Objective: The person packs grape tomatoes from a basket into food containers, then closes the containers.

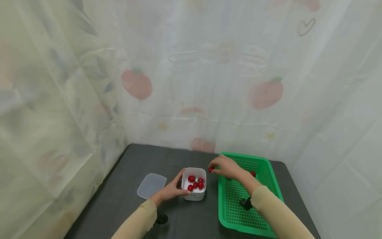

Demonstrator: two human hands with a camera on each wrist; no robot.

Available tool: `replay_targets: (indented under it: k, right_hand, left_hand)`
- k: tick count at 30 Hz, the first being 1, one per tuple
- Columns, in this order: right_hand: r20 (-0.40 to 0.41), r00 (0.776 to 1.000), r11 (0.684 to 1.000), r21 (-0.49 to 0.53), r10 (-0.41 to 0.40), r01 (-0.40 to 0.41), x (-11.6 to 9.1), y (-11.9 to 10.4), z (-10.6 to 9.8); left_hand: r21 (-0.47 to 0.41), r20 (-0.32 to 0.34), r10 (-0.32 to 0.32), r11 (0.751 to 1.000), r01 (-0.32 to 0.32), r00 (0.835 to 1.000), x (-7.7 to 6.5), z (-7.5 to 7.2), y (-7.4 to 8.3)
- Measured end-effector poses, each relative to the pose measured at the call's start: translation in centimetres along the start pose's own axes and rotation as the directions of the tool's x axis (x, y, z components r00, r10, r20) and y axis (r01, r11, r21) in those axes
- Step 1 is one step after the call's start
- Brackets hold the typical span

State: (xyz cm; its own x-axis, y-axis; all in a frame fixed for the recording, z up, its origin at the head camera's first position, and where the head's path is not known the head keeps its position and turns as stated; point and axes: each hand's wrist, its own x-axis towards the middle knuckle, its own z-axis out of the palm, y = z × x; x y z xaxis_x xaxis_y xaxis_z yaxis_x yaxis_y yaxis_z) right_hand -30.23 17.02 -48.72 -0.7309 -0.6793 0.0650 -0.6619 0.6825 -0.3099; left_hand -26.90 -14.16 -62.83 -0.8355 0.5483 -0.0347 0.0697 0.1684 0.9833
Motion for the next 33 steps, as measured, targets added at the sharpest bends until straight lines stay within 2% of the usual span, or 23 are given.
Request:
replay_targets:
  k: [11, 24, 33]
  right_hand:
    - [0.026, 0.999, 0.998, -0.044, -0.047, 0.048, 2.7, -1.6, 1.4]
    - [0.121, 0.993, 1.0, -0.026, -0.013, 0.016, 4.0, -2.7, 2.7]
    - [0.178, 0.984, 0.997, -0.074, -0.01, 0.023, 4.5, -3.4, 3.9]
  left_hand:
    - [-0.004, 0.009, -0.014, 1.0, 0.014, 1.0, 0.1, 0.0, 0.3]
    - [-0.016, 0.016, -0.013, 1.0, 0.013, 1.0, 0.0, 0.1, 0.3]
    - [0.008, 0.021, -0.009, 1.0, 0.009, 1.0, -0.2, 0.0, 0.4]
